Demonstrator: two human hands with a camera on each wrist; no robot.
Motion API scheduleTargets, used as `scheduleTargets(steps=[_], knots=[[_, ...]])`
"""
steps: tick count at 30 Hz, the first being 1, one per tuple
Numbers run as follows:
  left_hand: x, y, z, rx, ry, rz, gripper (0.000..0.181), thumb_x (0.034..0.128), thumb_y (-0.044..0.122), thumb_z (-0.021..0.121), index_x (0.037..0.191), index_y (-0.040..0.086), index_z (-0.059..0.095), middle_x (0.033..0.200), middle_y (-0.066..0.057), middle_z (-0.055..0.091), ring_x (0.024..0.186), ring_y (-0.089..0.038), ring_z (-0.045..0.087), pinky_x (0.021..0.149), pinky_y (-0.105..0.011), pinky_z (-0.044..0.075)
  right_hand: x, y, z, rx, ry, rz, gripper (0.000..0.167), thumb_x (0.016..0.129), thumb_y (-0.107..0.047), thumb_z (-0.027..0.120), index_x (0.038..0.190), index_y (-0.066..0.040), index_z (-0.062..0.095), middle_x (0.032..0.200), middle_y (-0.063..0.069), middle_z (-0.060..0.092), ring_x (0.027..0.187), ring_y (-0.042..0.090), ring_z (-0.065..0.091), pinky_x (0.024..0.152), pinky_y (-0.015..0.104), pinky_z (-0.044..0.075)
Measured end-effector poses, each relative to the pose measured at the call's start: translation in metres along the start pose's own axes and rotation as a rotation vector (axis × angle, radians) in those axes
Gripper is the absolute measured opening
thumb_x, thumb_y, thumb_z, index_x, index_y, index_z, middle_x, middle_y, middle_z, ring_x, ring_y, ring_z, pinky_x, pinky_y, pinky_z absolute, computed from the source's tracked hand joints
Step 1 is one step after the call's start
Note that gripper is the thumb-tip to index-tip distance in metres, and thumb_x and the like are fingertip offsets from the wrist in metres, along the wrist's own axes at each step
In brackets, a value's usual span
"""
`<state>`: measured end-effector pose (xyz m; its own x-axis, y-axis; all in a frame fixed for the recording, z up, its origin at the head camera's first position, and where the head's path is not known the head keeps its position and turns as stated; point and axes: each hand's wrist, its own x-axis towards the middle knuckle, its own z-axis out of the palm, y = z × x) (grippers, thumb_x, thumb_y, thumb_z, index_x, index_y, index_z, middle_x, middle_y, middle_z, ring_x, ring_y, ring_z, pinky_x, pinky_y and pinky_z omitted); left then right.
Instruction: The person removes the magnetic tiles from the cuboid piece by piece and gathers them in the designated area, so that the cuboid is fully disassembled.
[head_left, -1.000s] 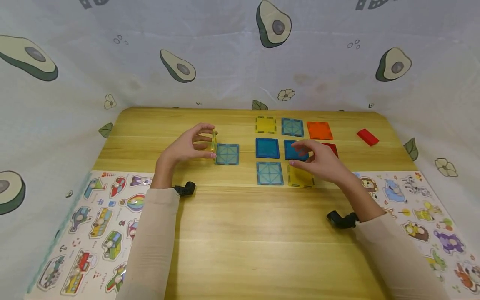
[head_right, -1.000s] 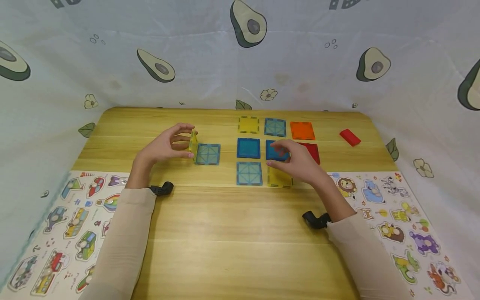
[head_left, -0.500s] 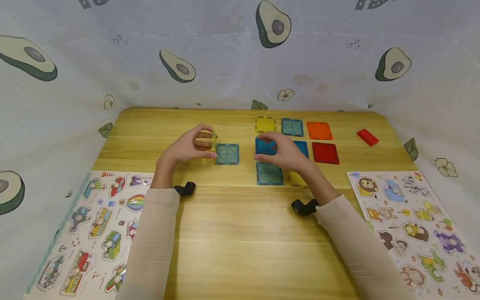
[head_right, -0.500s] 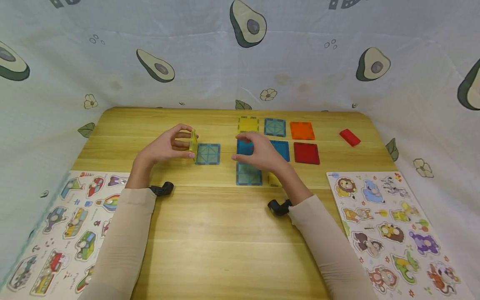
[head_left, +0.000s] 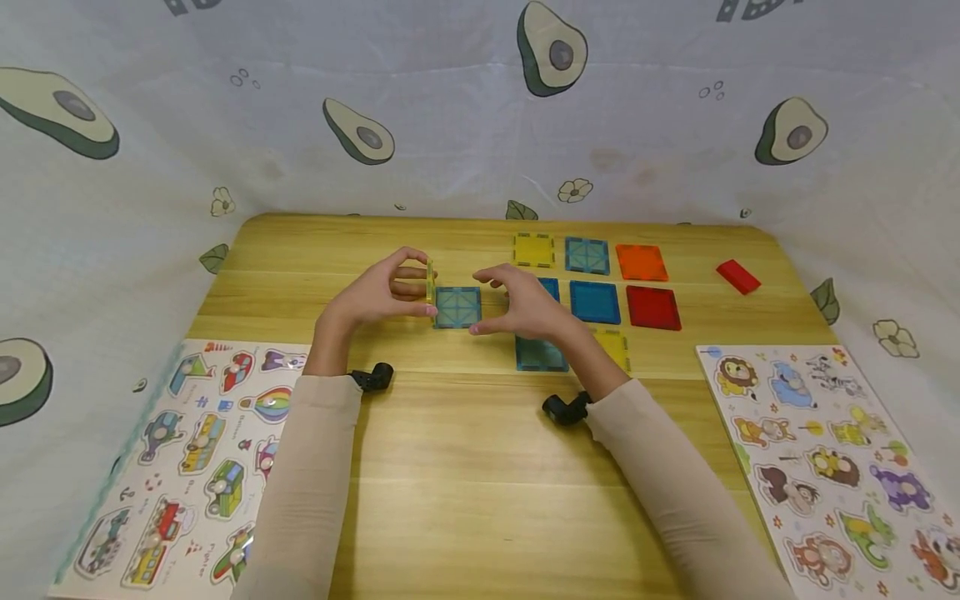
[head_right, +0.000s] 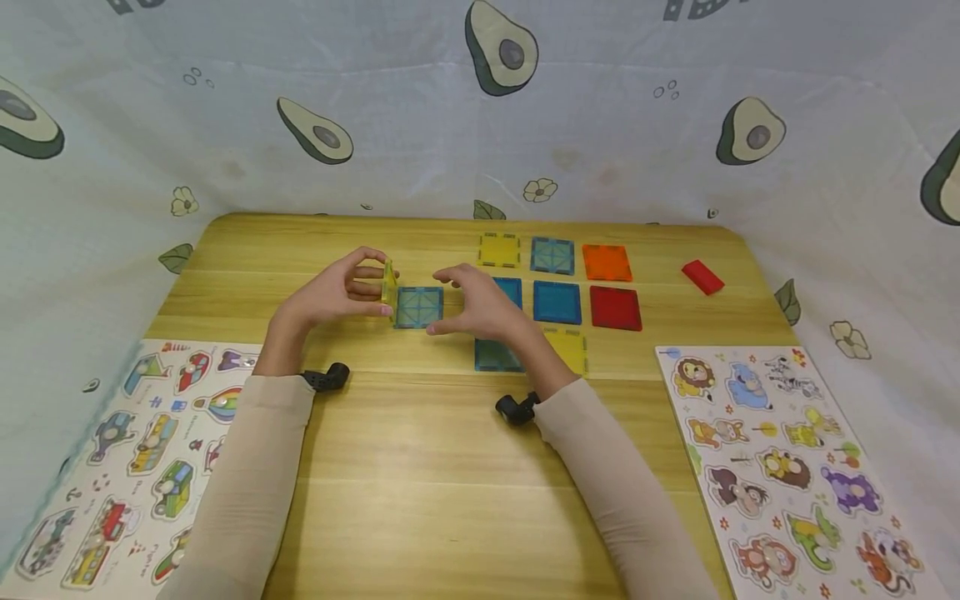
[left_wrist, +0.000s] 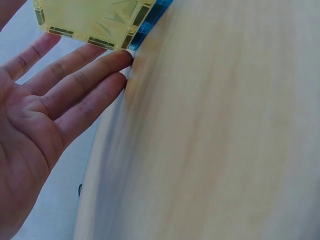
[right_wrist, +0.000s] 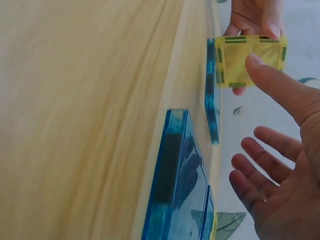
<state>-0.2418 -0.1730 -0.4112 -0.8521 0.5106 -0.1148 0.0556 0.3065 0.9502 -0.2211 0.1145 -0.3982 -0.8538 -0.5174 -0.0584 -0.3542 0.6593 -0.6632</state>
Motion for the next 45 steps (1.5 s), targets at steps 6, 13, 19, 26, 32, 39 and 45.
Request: scheduleTargets(steps=[6, 13, 19, 26, 32, 39, 45], knots=[[0.000, 0.000, 0.000, 0.004, -0.005, 0.006, 0.080, 0.0840, 0.016, 0.087, 0.147, 0.012, 0.038, 0.151, -0.012, 0.052, 0.135, -0.037, 0.058, 0.107, -0.054, 0.052, 0.010, -0.006, 0.007, -0.022, -0.042, 0.018, 0.091, 0.080, -0.044, 0.088, 0.154, -0.010, 0.046, 0.154, 0.010, 0.048, 0.139, 0.034, 0.048, 0.113, 0.054, 0.045], [0.001, 0.000, -0.001, 0.018, -0.002, 0.018, 0.084, 0.0826, 0.011, 0.087, 0.149, 0.010, 0.036, 0.155, -0.012, 0.047, 0.134, -0.040, 0.058, 0.107, -0.054, 0.052, 0.021, -0.012, 0.013, -0.078, -0.089, 0.056, 0.095, 0.079, -0.046, 0.088, 0.156, -0.012, 0.044, 0.159, 0.012, 0.043, 0.146, 0.034, 0.040, 0.119, 0.056, 0.038], [-0.004, 0.008, 0.000, 0.040, 0.012, 0.022, 0.082, 0.0809, 0.007, 0.087, 0.147, 0.006, 0.039, 0.153, -0.017, 0.047, 0.131, -0.043, 0.059, 0.108, -0.056, 0.051, 0.029, -0.018, 0.017, -0.175, -0.108, 0.104, 0.095, 0.079, -0.048, 0.088, 0.156, -0.015, 0.044, 0.160, 0.012, 0.042, 0.146, 0.037, 0.037, 0.118, 0.055, 0.038], [-0.011, 0.023, 0.004, 0.070, 0.020, 0.064, 0.074, 0.0800, 0.007, 0.088, 0.140, 0.007, 0.043, 0.146, -0.020, 0.052, 0.125, -0.043, 0.063, 0.107, -0.056, 0.051, 0.033, -0.021, 0.021, -0.281, -0.113, 0.117, 0.087, 0.077, -0.051, 0.088, 0.150, -0.017, 0.054, 0.148, 0.013, 0.049, 0.133, 0.036, 0.045, 0.109, 0.054, 0.045], [-0.007, 0.016, 0.003, 0.090, 0.048, 0.063, 0.079, 0.0783, 0.010, 0.090, 0.142, 0.006, 0.044, 0.145, -0.017, 0.055, 0.123, -0.040, 0.065, 0.106, -0.054, 0.053, 0.032, -0.020, 0.021, -0.308, -0.104, 0.120, 0.084, 0.076, -0.056, 0.086, 0.145, -0.015, 0.059, 0.140, 0.012, 0.052, 0.122, 0.031, 0.051, 0.103, 0.050, 0.050], [-0.005, 0.010, 0.002, 0.095, 0.058, 0.027, 0.083, 0.0769, 0.008, 0.091, 0.145, 0.005, 0.043, 0.148, -0.019, 0.053, 0.127, -0.041, 0.062, 0.109, -0.054, 0.050, 0.028, -0.020, 0.017, -0.294, -0.055, 0.074, 0.081, 0.073, -0.053, 0.088, 0.139, -0.012, 0.064, 0.133, 0.012, 0.056, 0.114, 0.029, 0.054, 0.098, 0.047, 0.052], [-0.004, 0.009, 0.000, 0.097, 0.037, 0.005, 0.084, 0.0767, 0.009, 0.091, 0.145, 0.004, 0.044, 0.148, -0.018, 0.054, 0.131, -0.040, 0.060, 0.112, -0.054, 0.048, 0.020, -0.022, 0.007, -0.231, 0.000, 0.017, 0.080, 0.074, -0.049, 0.089, 0.140, -0.011, 0.063, 0.137, 0.012, 0.057, 0.120, 0.031, 0.055, 0.101, 0.049, 0.050]])
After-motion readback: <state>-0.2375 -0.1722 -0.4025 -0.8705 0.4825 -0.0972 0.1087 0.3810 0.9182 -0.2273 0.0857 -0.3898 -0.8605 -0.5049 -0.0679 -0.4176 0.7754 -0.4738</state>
